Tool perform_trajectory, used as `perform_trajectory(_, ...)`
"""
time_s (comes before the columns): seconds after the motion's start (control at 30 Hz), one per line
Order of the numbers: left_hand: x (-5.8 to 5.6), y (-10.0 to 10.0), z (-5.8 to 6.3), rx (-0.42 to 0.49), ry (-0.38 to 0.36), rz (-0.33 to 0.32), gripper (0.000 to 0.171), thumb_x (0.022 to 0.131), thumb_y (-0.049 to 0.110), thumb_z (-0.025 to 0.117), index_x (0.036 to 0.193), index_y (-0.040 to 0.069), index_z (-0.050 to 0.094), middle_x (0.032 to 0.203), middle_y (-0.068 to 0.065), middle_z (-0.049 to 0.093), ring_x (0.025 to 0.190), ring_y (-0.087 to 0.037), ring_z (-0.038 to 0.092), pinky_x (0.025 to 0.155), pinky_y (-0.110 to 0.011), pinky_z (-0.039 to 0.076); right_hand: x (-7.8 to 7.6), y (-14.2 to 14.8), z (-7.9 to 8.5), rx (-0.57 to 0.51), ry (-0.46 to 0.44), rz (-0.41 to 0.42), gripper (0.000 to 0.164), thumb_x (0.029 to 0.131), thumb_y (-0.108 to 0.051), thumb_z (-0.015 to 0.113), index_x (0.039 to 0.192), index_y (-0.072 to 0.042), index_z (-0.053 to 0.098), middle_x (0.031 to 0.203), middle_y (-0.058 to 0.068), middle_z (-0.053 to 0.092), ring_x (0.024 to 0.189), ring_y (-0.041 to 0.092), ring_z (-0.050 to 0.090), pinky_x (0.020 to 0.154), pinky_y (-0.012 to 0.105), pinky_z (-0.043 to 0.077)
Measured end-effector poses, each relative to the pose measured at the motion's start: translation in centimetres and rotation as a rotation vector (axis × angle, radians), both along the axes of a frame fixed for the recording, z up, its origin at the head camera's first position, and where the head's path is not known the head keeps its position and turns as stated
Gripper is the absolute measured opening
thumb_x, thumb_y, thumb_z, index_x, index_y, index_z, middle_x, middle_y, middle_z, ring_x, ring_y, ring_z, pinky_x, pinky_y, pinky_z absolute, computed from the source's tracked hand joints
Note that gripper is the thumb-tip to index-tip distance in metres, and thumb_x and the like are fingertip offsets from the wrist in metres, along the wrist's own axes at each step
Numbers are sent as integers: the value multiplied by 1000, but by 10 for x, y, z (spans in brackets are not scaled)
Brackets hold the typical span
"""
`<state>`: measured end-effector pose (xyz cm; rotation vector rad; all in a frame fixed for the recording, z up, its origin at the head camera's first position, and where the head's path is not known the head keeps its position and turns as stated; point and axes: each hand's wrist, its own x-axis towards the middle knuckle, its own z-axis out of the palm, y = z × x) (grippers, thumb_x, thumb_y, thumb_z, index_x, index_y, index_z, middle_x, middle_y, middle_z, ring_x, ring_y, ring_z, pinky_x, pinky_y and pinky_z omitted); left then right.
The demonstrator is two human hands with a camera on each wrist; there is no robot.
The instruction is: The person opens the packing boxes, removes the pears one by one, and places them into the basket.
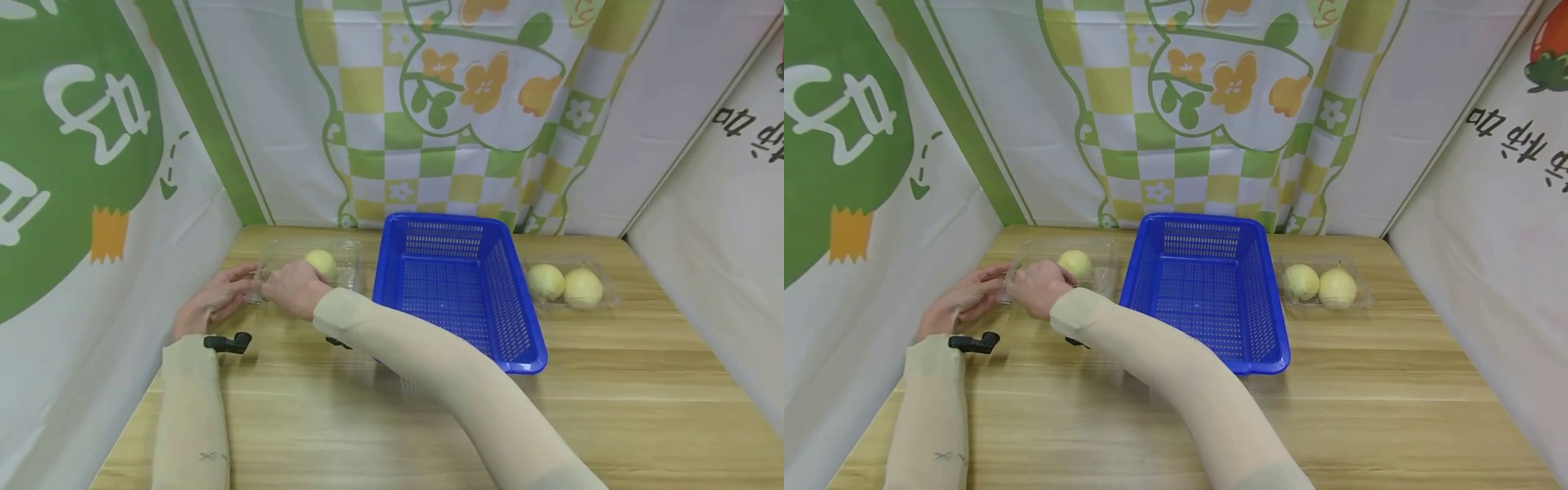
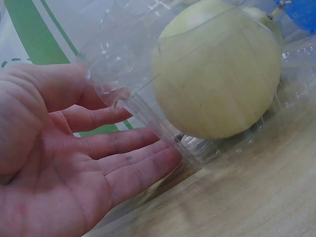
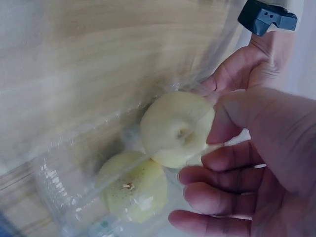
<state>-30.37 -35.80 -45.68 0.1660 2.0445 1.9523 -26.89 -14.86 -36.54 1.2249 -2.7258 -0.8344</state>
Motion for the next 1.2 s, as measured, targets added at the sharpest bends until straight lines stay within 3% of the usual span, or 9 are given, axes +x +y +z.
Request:
perform_trajectory(0.13,1,-2,-1,-20,9,-18,69,102,14,51,155,-4,10,111,25,62,99,4,63,81,-17,54,3,0,-3,-21,20,-16,49,103,-24,45,148,-40,37,132,-12,61,87,14,68,52,31,56)
perform_trajectory(0.37,3,-7,-5,-57,34,-38,66,104,15,47,154,-6,9,120,24,53,103,7,60,84,-16,52,8,-4,-9,-38,44,-16,31,102,-22,48,126,-36,61,118,-8,69,85,16,69,57,35,58)
perform_trajectory(0.57,4,-6,-5,28,4,-60,67,103,10,47,154,-7,7,120,23,57,104,2,62,85,-19,53,10,-2,-9,5,59,18,28,102,-24,47,123,-35,63,118,-9,68,84,14,69,56,33,58)
perform_trajectory(0.8,5,-4,-2,29,-17,-92,69,101,9,51,155,-3,10,123,20,60,107,-2,63,85,-23,55,9,0,-4,58,27,61,28,102,-25,48,122,-36,64,123,-10,67,91,16,69,65,34,59)
perform_trajectory(1.07,6,-3,-2,-10,-18,-85,65,103,10,48,155,-2,12,132,14,50,110,0,61,88,-24,54,6,5,-3,-12,-39,128,29,102,-22,46,123,-33,63,126,-9,64,92,13,66,73,28,58)
perform_trajectory(1.2,5,-2,-1,5,-5,-95,63,104,8,45,154,-6,11,126,17,55,107,0,61,86,-23,54,2,8,-2,-53,-55,148,30,100,-21,47,125,-31,63,125,-8,63,84,10,63,69,23,55)
